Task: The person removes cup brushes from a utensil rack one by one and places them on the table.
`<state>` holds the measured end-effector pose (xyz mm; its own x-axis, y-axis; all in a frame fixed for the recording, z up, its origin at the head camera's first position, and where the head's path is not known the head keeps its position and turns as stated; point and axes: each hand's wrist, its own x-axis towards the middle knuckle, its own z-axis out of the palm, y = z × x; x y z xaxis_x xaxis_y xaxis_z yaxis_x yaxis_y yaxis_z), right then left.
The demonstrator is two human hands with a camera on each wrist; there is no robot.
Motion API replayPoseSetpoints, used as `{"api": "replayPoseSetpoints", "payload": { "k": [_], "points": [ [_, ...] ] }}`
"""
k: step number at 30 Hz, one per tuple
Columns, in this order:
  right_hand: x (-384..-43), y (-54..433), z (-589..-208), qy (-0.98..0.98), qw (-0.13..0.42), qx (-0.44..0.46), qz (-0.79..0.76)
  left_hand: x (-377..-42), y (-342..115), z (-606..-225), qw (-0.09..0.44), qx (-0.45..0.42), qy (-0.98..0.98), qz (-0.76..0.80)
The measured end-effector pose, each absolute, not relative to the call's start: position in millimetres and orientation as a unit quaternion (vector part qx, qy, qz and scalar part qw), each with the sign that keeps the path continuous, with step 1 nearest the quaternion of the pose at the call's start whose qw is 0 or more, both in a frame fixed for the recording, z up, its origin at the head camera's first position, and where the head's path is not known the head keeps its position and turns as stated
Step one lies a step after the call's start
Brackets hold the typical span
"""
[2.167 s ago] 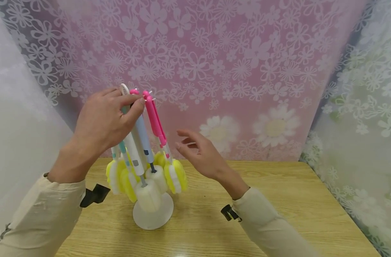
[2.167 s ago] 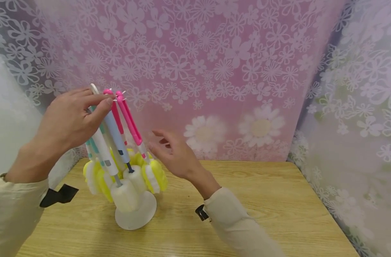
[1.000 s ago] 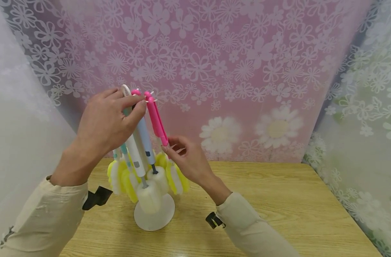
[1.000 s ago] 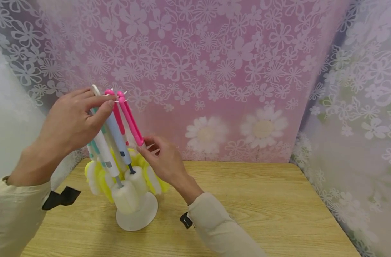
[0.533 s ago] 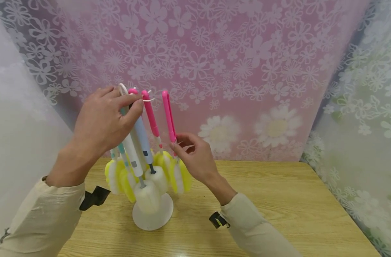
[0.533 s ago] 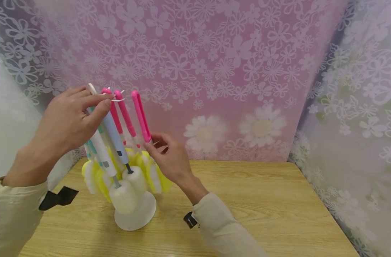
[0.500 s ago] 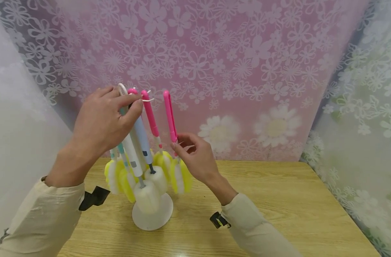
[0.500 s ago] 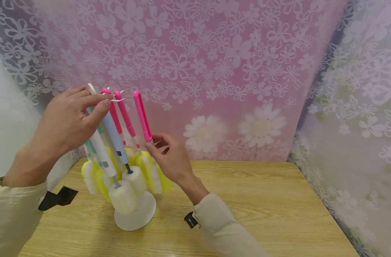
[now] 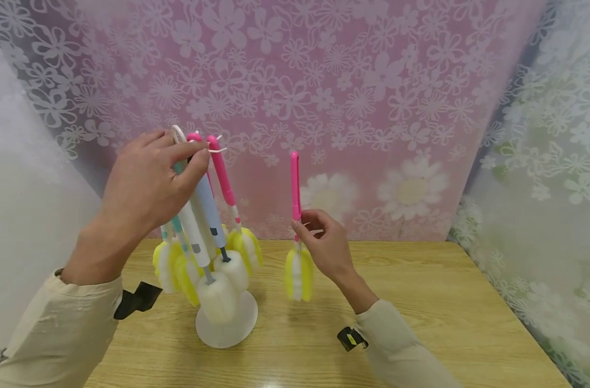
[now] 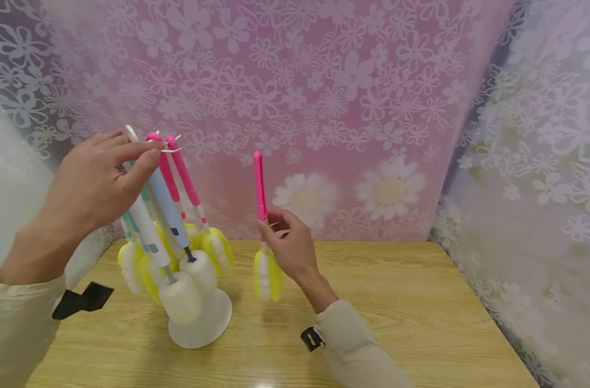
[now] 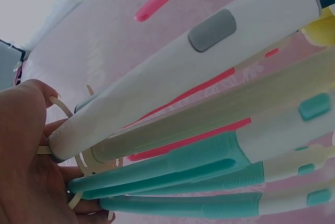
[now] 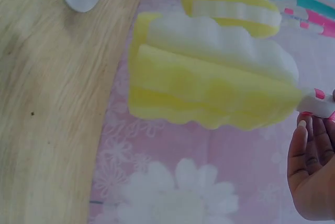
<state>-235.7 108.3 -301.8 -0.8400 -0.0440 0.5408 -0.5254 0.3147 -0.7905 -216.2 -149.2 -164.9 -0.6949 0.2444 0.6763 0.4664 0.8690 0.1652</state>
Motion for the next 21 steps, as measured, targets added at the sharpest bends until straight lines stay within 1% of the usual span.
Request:
{"api": "replayPoseSetpoints", "payload": {
  "k": [5,10,21],
  "points": [
    [-250,125,-326,-0.792,0.204,0.153,0.555,-216,-149,-165,0.338,-0.194,-0.906,-0.164],
    [-265,140,-353,-0.803,0.181,0.107,0.558,-216,-149,-166,0.342,-0.194,-0.905,-0.162],
    [-272,149,-398,-0.817,0.087,0.027,0.570,-217,-148,-167,0.362,-0.204,-0.896,-0.157]
  ]
}}
